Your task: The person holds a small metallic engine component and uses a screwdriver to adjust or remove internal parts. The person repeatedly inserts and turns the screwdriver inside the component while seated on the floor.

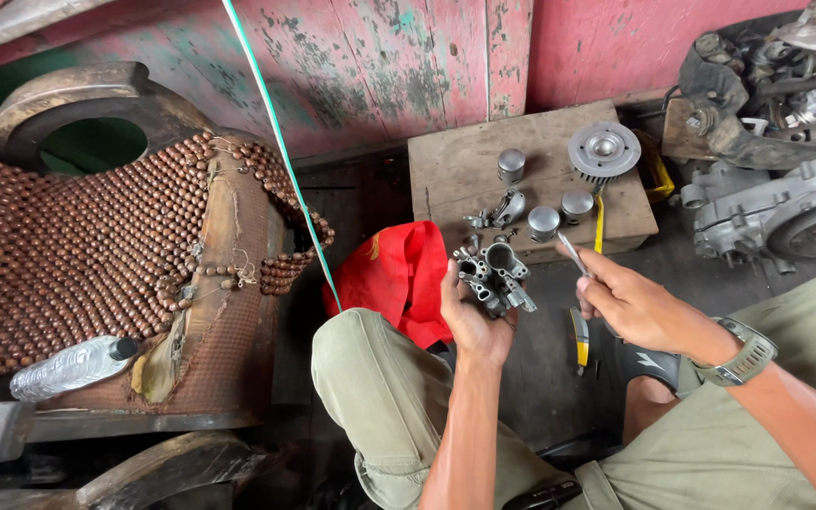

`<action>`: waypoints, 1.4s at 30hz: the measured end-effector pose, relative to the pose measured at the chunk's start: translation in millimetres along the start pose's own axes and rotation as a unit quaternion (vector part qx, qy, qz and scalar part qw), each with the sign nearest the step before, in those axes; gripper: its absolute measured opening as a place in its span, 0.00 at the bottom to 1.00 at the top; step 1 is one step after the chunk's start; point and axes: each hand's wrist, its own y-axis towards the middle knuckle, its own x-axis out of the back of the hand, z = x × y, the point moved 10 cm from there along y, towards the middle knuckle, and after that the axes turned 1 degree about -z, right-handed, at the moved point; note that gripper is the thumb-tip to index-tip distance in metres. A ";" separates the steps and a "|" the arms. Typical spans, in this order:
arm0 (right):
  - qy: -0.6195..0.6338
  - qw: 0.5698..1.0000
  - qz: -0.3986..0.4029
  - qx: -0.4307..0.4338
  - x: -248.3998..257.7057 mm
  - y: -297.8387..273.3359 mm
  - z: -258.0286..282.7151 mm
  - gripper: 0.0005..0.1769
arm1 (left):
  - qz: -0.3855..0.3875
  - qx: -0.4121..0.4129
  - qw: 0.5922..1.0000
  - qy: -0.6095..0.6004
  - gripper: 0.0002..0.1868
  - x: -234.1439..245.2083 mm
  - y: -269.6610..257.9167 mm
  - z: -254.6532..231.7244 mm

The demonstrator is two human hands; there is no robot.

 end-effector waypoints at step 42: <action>0.196 0.973 -0.079 0.097 20.7 -10.4 22.2 0.29 | -0.026 -0.012 1.000 -0.008 0.23 12.9 6.1 2.1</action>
